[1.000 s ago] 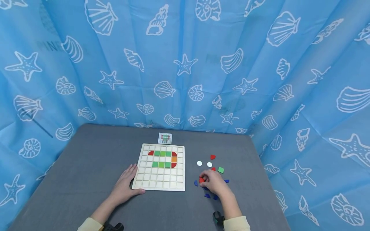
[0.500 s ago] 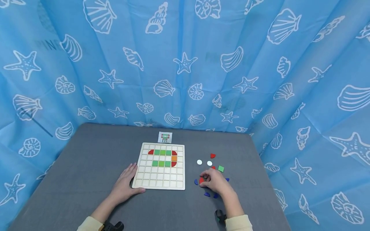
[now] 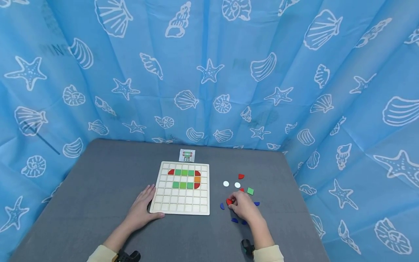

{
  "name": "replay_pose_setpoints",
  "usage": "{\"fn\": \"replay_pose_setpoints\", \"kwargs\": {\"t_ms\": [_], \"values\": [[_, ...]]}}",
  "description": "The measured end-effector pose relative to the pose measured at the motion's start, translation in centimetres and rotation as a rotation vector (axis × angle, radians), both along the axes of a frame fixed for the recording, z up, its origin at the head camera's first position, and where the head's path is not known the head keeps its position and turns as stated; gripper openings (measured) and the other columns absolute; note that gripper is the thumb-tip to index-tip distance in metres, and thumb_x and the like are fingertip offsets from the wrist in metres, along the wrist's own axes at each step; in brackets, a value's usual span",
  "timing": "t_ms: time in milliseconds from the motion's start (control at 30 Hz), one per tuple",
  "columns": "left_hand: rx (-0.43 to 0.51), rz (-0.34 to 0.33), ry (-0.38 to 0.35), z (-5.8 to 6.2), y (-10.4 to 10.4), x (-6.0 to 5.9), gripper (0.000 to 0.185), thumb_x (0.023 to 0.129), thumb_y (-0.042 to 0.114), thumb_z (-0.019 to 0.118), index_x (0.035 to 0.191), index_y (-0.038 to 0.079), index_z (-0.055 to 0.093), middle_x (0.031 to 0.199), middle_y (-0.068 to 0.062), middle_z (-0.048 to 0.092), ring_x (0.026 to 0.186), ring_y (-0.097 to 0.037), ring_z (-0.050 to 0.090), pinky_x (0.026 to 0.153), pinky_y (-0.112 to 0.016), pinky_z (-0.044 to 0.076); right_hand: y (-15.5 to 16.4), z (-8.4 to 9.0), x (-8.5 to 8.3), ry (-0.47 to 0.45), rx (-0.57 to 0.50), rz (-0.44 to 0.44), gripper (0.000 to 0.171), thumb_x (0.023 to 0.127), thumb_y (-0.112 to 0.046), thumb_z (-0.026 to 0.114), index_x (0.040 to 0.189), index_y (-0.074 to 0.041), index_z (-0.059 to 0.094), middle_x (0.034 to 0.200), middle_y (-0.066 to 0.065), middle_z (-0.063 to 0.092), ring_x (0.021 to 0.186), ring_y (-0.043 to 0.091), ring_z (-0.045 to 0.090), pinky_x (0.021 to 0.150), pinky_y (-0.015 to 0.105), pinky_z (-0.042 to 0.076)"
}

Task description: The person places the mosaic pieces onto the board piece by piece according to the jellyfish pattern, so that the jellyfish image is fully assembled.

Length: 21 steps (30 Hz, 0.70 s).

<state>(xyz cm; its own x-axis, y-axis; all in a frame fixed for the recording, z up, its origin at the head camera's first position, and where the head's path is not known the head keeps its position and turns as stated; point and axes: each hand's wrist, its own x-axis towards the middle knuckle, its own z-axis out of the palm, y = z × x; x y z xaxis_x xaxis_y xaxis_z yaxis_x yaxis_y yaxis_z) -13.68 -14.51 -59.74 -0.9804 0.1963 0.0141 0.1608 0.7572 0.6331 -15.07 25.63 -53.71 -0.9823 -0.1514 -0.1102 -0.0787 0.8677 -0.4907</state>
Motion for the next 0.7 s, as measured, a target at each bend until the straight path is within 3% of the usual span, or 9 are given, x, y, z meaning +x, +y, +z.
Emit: {"fn": "replay_pose_setpoints", "kwargs": {"t_ms": [167,467,700], "values": [[0.008,0.002,0.02,-0.3,0.0,0.0,0.123,0.068,0.064,0.083,0.156,-0.004,0.031,0.164,-0.02,0.029,0.154,-0.038,0.021,0.124,-0.056,0.023,-0.9,0.8,-0.6,0.07,-0.02,-0.004,0.019,0.083,-0.008,0.082,0.1,-0.01,0.074,0.086,-0.001,0.061,0.072,0.009,0.054,0.064,0.027,0.049],[0.022,-0.004,-0.012,-0.4,0.0,-0.1,0.124,0.068,0.067,0.081,0.158,0.0,0.028,0.166,-0.016,0.025,0.155,-0.036,0.018,0.124,-0.055,0.021,-4.4,3.4,-1.9,0.193,-0.035,0.043,0.024,0.086,-0.012,0.08,0.109,-0.012,0.074,0.1,0.001,0.065,0.08,0.014,0.057,0.067,0.029,0.049],[0.023,-0.002,-0.011,-0.3,-0.1,0.0,0.123,0.068,0.066,0.082,0.158,0.0,0.028,0.166,-0.016,0.025,0.155,-0.036,0.018,0.124,-0.055,0.022,-7.2,3.7,-3.4,0.211,-0.07,0.105,0.022,0.089,-0.012,0.078,0.111,-0.011,0.075,0.101,0.001,0.065,0.081,0.017,0.057,0.064,0.025,0.048]]}}
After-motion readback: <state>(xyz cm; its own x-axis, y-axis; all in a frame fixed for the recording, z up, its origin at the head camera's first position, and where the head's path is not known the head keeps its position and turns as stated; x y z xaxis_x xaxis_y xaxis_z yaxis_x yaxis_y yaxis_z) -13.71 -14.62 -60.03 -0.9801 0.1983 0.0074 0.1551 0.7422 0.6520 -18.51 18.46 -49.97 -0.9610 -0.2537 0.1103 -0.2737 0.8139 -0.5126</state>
